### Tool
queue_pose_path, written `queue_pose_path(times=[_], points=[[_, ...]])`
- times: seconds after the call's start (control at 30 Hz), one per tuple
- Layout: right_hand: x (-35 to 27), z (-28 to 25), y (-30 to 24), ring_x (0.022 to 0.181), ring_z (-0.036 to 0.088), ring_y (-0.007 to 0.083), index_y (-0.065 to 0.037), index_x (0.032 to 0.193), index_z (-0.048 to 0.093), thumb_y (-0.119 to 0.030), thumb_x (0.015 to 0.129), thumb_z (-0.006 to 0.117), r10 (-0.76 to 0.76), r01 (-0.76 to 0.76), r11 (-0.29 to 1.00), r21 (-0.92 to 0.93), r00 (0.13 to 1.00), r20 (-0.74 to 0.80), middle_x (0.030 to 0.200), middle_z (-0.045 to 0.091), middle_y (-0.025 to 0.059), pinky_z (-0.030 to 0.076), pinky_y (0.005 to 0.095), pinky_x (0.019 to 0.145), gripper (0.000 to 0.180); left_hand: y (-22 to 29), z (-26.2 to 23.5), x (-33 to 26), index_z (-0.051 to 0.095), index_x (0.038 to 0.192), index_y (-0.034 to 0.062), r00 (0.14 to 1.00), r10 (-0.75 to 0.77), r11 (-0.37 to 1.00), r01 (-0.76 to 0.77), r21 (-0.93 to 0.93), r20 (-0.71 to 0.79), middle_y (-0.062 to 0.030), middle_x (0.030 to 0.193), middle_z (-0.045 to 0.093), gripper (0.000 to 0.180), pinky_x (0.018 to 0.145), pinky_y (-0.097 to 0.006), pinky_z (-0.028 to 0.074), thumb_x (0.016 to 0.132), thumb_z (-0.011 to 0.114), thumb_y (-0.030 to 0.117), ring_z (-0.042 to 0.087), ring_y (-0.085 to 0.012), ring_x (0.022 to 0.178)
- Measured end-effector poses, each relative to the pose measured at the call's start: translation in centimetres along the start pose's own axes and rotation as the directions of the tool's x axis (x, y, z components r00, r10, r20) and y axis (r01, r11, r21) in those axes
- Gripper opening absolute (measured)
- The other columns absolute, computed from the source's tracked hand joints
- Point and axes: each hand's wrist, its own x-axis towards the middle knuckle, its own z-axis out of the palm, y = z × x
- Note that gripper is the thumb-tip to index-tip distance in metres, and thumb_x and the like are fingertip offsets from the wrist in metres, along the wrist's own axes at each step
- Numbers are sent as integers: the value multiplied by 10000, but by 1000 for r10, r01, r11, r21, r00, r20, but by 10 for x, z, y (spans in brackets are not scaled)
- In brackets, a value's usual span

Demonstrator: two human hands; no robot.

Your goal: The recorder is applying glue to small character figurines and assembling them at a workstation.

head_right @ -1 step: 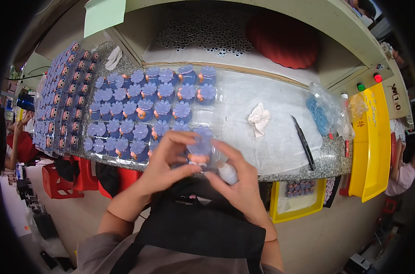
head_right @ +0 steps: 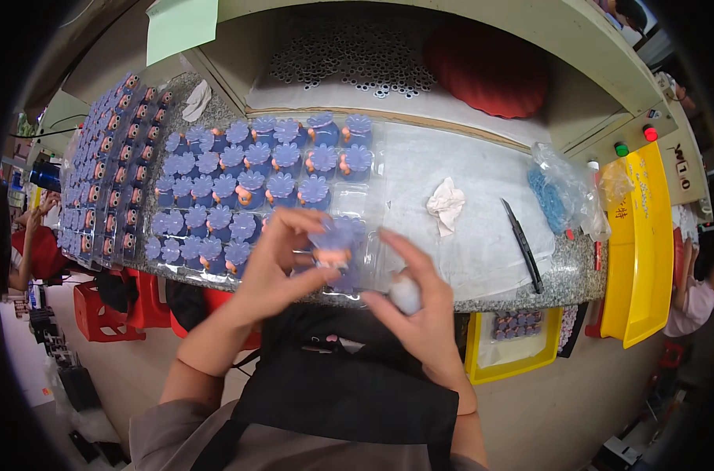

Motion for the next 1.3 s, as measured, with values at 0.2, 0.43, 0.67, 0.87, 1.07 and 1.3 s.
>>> queue_pose_path(times=[0.2, 0.43, 0.67, 0.87, 1.07, 1.3], points=[[2, -29, -6, 562, 430, 44, 3, 1157, 418, 85, 686, 556, 102, -54, 963, 266, 981, -167, 1148, 476, 182, 429, 168, 454, 498, 18, -30, 67, 428, 926, 34, 974, 178, 650, -224, 727, 141, -85, 981, 505, 335, 788, -344, 441, 677, 653, 52, 507, -216, 977], [-5, -37, 6, 560, 440, 60, 36, 1074, 468, 34, 697, 555, 139, -102, 967, 233, 979, -148, 1087, 508, 167, 429, 183, 429, 387, -2, -32, 81, 462, 880, 38, 886, 143, 462, -454, 762, 441, -100, 895, 521, 280, 718, -354, 430, 697, 658, 117, 524, -294, 847], [-2, -37, 11, 589, 451, 59, 27, 1036, 505, 56, 709, 564, 165, -128, 950, 284, 980, -111, 1063, 536, 131, 437, 180, 454, 334, -1, -31, 86, 483, 833, 35, 908, 97, 468, -403, 786, 408, -100, 877, 510, 255, 681, -354, 430, 704, 665, 158, 527, -295, 813], [-4, -31, 13, 538, 418, 88, -41, 1211, 280, -45, 685, 515, 103, -46, 965, 259, 972, -212, 992, 418, 127, 342, 177, 368, 577, 15, -26, 114, 503, 849, 40, 823, 359, 304, -549, 779, 440, -97, 952, 492, 249, 703, -358, 425, 693, 664, 147, 516, -287, 847], [-10, -34, 14, 639, 471, 149, -38, 1079, 309, -47, 744, 464, 88, -29, 889, 458, 990, -110, 1054, 388, 157, 424, 229, 435, 369, 7, -32, 136, 553, 1021, 101, 857, 54, 260, -507, 822, 512, -108, 881, 502, 324, 704, -356, 438, 707, 632, 124, 533, -280, 786], [-7, -28, 18, 763, 520, 231, -27, 1143, 342, -154, 774, 525, 19, 96, 855, 509, 976, -216, 1001, 427, 158, 491, 299, 472, 431, 38, -20, 86, 509, 1160, 101, 984, 168, 865, -178, 469, 64, -44, 880, 499, 315, 673, -278, 455, 849, 500, 152, 545, -148, 808]])
